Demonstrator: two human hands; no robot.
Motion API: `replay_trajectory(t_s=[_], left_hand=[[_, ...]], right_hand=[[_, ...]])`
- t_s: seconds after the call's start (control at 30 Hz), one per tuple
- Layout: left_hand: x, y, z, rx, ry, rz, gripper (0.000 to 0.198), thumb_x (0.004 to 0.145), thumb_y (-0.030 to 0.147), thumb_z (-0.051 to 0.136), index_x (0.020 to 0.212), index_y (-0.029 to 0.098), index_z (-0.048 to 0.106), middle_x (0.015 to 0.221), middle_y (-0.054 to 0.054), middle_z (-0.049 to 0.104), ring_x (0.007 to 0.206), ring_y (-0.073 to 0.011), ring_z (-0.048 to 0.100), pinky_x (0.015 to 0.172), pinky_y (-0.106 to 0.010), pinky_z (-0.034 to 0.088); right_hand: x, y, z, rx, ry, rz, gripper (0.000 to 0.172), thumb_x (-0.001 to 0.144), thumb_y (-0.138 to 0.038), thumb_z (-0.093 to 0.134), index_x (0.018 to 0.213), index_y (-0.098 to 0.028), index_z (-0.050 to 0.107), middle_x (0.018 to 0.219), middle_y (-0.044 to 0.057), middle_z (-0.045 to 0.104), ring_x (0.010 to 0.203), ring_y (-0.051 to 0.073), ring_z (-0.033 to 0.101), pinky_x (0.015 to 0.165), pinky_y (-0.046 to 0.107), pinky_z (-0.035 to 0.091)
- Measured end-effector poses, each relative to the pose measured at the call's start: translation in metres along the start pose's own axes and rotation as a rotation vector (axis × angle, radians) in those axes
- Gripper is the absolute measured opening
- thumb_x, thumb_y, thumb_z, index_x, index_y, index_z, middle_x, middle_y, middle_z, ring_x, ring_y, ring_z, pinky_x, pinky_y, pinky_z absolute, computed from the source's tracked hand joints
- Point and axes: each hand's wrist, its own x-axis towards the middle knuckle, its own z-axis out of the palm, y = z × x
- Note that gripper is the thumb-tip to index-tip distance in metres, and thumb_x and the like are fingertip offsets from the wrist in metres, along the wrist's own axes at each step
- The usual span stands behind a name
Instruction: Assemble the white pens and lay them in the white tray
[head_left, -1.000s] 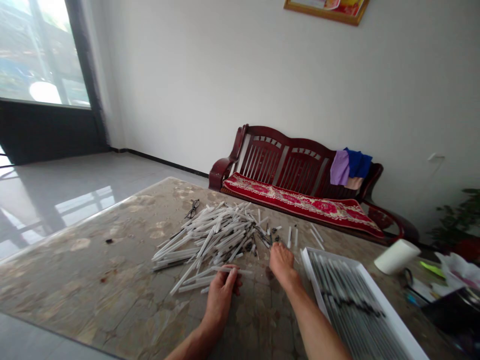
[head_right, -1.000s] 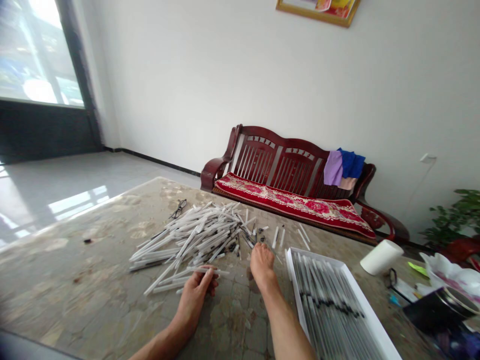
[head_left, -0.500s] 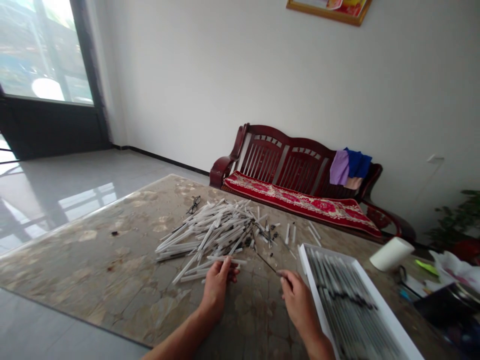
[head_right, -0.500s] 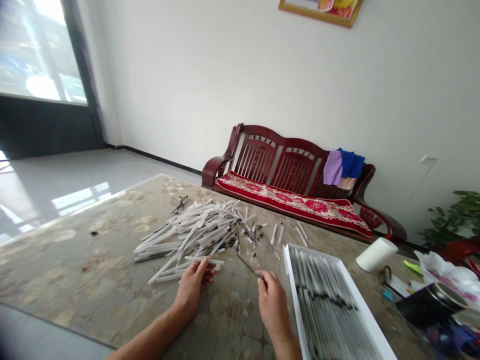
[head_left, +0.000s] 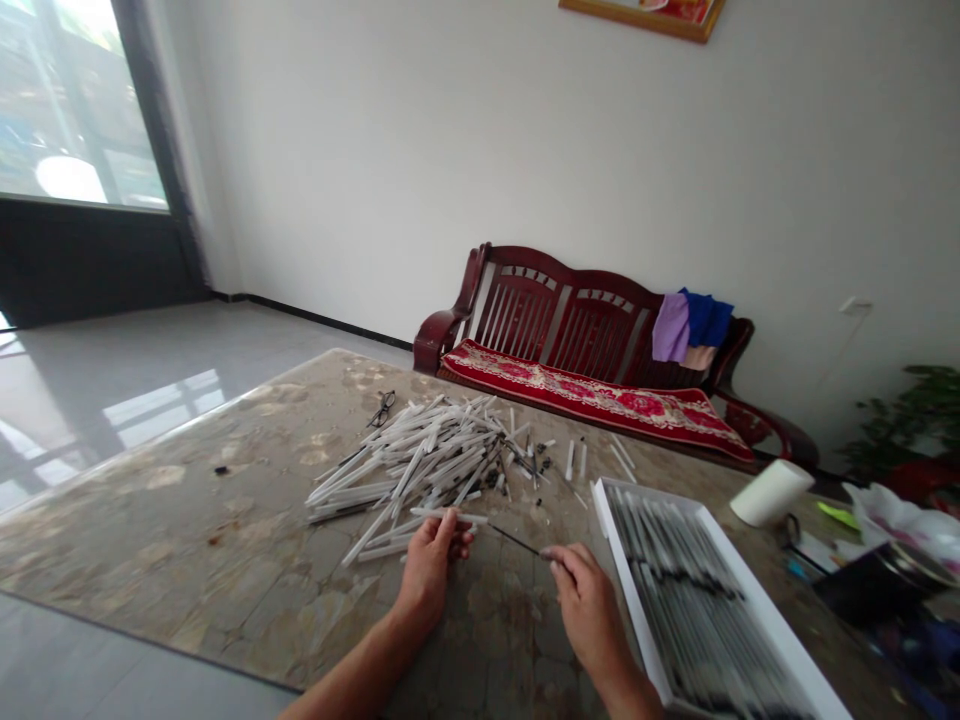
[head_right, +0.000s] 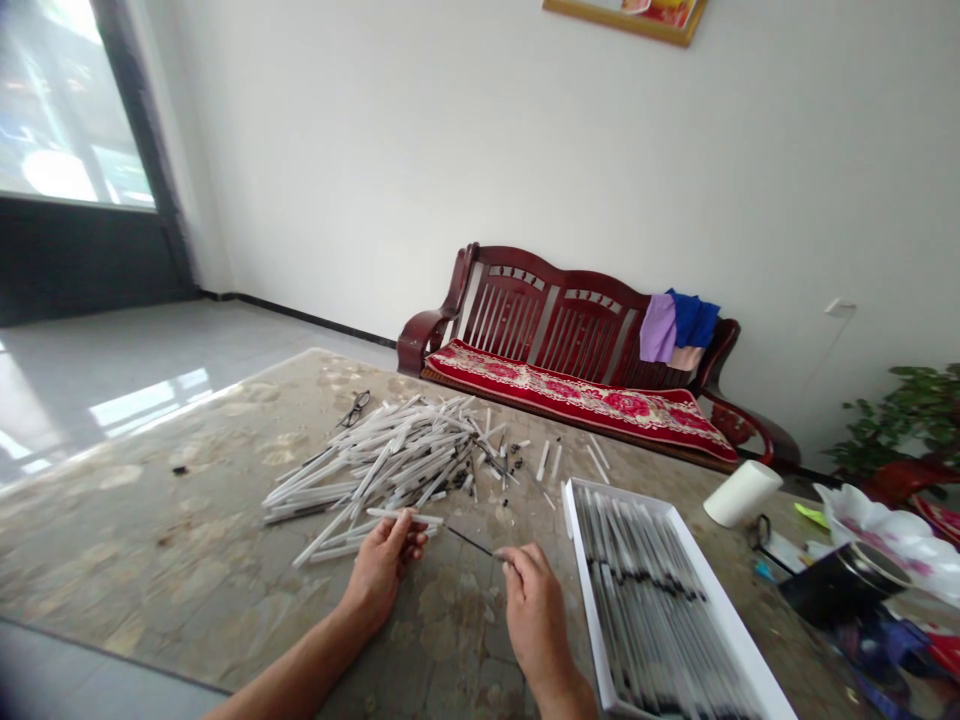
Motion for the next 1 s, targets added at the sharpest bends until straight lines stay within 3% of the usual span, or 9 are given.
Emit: replay_trajectory(t_s=[0.3,0.37,0.43,0.5,0.6,0.77,0.87,1.0], left_hand=[[-0.004,-0.001,0.001,0.081,-0.146,0.045,0.045,0.062,0.059,0.075,0.07,0.016,0.063,0.058,0.0,0.064,0.05,-0.0135,0.057,0.044,-0.022,0.041],[-0.005,-0.002,0.002,0.079,-0.186,0.03,0.044,0.062,0.057,0.076,0.072,0.016,0.064,0.06,-0.001,0.066,0.052,-0.0138,0.059,0.044,-0.022,0.041],[-0.006,-0.003,0.001,0.05,-0.241,-0.034,0.043,0.064,0.056,0.076,0.073,0.015,0.064,0.059,-0.001,0.065,0.052,-0.0125,0.059,0.045,-0.02,0.04],[-0.006,-0.005,0.0,0.014,-0.323,-0.11,0.041,0.066,0.053,0.077,0.074,0.015,0.065,0.056,0.0,0.063,0.048,-0.0101,0.056,0.044,-0.018,0.039],[-0.006,-0.006,-0.002,-0.067,-0.407,-0.181,0.038,0.068,0.049,0.078,0.074,0.014,0.065,0.054,0.001,0.062,0.045,-0.0069,0.051,0.042,-0.016,0.036],[-0.005,-0.001,0.0,-0.182,-0.33,-0.182,0.039,0.064,0.047,0.083,0.076,0.013,0.066,0.054,0.001,0.062,0.047,-0.0064,0.052,0.043,-0.015,0.036],[-0.002,0.001,0.002,-0.21,-0.198,-0.168,0.042,0.058,0.047,0.086,0.072,0.014,0.064,0.057,0.0,0.064,0.05,-0.0071,0.054,0.044,-0.015,0.037],[0.001,-0.001,0.004,-0.221,-0.127,-0.175,0.045,0.054,0.047,0.087,0.073,0.014,0.064,0.057,-0.001,0.066,0.049,-0.007,0.053,0.045,-0.016,0.039]], right_hand=[[0.014,-0.009,-0.019,-0.042,-0.081,-0.106,0.027,0.088,-0.017,0.048,0.094,-0.026,0.072,0.088,0.005,0.065,0.084,0.019,0.065,0.078,0.027,0.05],[0.017,-0.011,-0.01,0.094,-0.156,-0.047,0.019,0.086,-0.022,0.054,0.09,-0.026,0.072,0.086,0.004,0.065,0.081,0.019,0.064,0.073,0.027,0.051],[0.019,-0.012,0.006,0.348,-0.231,0.091,0.013,0.082,-0.033,0.065,0.088,-0.023,0.071,0.075,0.001,0.063,0.068,0.016,0.062,0.059,0.024,0.05],[0.022,-0.012,0.025,0.647,-0.279,0.224,0.03,0.07,-0.044,0.077,0.085,-0.021,0.067,0.062,-0.004,0.056,0.052,0.012,0.053,0.045,0.021,0.044],[0.025,-0.013,0.048,0.974,-0.315,0.295,0.049,0.053,-0.051,0.087,0.082,-0.019,0.063,0.057,-0.007,0.053,0.046,0.008,0.046,0.041,0.018,0.038],[0.031,-0.018,0.058,1.107,-0.388,0.341,0.054,0.059,-0.062,0.08,0.086,-0.019,0.064,0.07,0.001,0.065,0.051,0.01,0.052,0.043,0.019,0.039],[0.046,-0.006,0.051,0.924,-0.209,0.325,0.054,0.071,-0.067,0.067,0.098,-0.019,0.066,0.078,0.004,0.067,0.058,0.015,0.058,0.047,0.023,0.042],[0.077,0.026,0.044,0.265,0.167,0.192,0.029,0.078,-0.043,0.066,0.097,-0.021,0.071,0.088,0.006,0.069,0.079,0.021,0.064,0.067,0.03,0.051]])
